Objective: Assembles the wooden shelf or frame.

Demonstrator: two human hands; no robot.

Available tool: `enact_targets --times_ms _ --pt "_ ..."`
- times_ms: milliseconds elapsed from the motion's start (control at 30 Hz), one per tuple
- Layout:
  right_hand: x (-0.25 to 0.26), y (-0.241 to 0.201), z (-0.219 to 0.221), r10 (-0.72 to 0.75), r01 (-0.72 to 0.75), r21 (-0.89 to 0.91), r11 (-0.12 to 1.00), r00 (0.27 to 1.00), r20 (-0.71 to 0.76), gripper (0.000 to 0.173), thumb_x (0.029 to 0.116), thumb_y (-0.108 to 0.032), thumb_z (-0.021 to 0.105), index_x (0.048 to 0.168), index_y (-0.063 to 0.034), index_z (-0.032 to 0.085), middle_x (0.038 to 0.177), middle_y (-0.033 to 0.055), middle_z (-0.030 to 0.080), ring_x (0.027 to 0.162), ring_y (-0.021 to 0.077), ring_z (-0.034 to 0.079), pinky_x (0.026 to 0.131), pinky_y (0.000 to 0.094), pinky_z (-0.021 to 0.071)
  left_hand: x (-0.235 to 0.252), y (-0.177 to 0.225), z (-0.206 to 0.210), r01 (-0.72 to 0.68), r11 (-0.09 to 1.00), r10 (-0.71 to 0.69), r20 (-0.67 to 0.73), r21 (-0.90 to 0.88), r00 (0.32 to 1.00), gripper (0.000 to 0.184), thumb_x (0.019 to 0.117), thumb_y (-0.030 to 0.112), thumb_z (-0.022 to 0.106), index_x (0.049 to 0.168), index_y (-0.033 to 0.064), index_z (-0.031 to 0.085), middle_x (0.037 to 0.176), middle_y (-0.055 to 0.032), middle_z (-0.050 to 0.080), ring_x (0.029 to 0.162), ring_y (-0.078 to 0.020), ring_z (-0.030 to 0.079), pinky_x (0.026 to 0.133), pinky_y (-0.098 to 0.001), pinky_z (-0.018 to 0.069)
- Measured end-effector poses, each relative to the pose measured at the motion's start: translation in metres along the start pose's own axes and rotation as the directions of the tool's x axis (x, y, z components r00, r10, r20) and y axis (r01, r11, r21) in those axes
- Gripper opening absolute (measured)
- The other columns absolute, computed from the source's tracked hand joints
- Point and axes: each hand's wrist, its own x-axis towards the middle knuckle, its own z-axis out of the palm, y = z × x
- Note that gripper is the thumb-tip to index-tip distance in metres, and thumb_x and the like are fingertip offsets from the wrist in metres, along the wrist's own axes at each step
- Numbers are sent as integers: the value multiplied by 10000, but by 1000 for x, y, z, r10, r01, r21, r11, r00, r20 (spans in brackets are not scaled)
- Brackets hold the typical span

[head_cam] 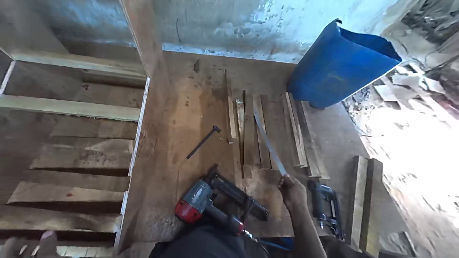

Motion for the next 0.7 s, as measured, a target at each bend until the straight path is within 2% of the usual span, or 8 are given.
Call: enact_targets --times_ms 67,167,267,367,433,500,567,700 --pt "-14 -18 -7 -165 165 30 986 986 18 221 1088 -155 477 1012 -34 646 735 6 631 619 112 614 607 294 570 -7 5 10 -140 990 137 186 4 973 645 1009 140 614 1534 -74 305 1503 -281 432 1337 -245 521 1093 -324 468" --pt "-41 -42 -8 -386 389 -38 920 920 71 199 1063 -146 516 1018 -40 678 747 16 652 644 121 637 643 306 588 -25 24 48 -322 936 350 409 -140 842 503 1007 154 622 1438 -57 470 1337 -186 600 1158 -153 636 972 -307 554" --pt "-70 -54 4 -426 430 -26 902 899 101 201 1050 -139 512 1057 -13 669 761 35 651 667 143 639 668 332 588 -51 54 86 -493 843 513 597 -214 617 499 1018 336 587 1374 -12 571 1263 -136 675 1103 -183 686 943 -384 594" --pt "-101 -62 23 -440 419 146 896 881 174 194 1048 -128 481 1053 -36 652 769 16 668 679 125 651 674 308 590 -81 92 112 -670 704 589 720 -234 367 469 1030 433 556 1350 103 648 1327 -72 665 1218 -183 641 1033 -429 550" --pt "-117 -61 29 -431 341 315 886 855 287 167 1025 -232 592 1077 -109 693 816 9 698 721 108 670 695 287 592 -99 114 123 -717 635 612 754 -287 240 427 1031 450 560 1352 188 664 1328 -31 663 1245 -168 616 1047 -427 530" --pt "-129 -53 37 -377 188 411 892 813 444 164 982 -293 676 1076 -169 729 848 2 697 760 103 668 716 277 577 -110 133 136 -634 670 609 775 -387 171 441 1032 443 577 1398 202 629 1334 1 657 1222 -121 619 1035 -382 540" --pt "-142 -33 45 -284 13 407 914 735 615 147 963 -319 698 1052 -220 761 855 -21 708 773 87 674 719 269 577 -112 151 145 -397 787 561 815 -472 146 502 1043 386 578 1481 146 535 1372 -30 630 1201 -133 635 1021 -370 557" --pt "-174 9 63 -25 -64 65 996 495 868 197 958 -432 672 1046 -292 780 875 -80 743 767 43 688 729 260 591 -103 161 149 65 822 548 817 -566 181 550 1113 345 358 1604 99 319 1453 -116 580 1292 -230 596 1087 -440 504"
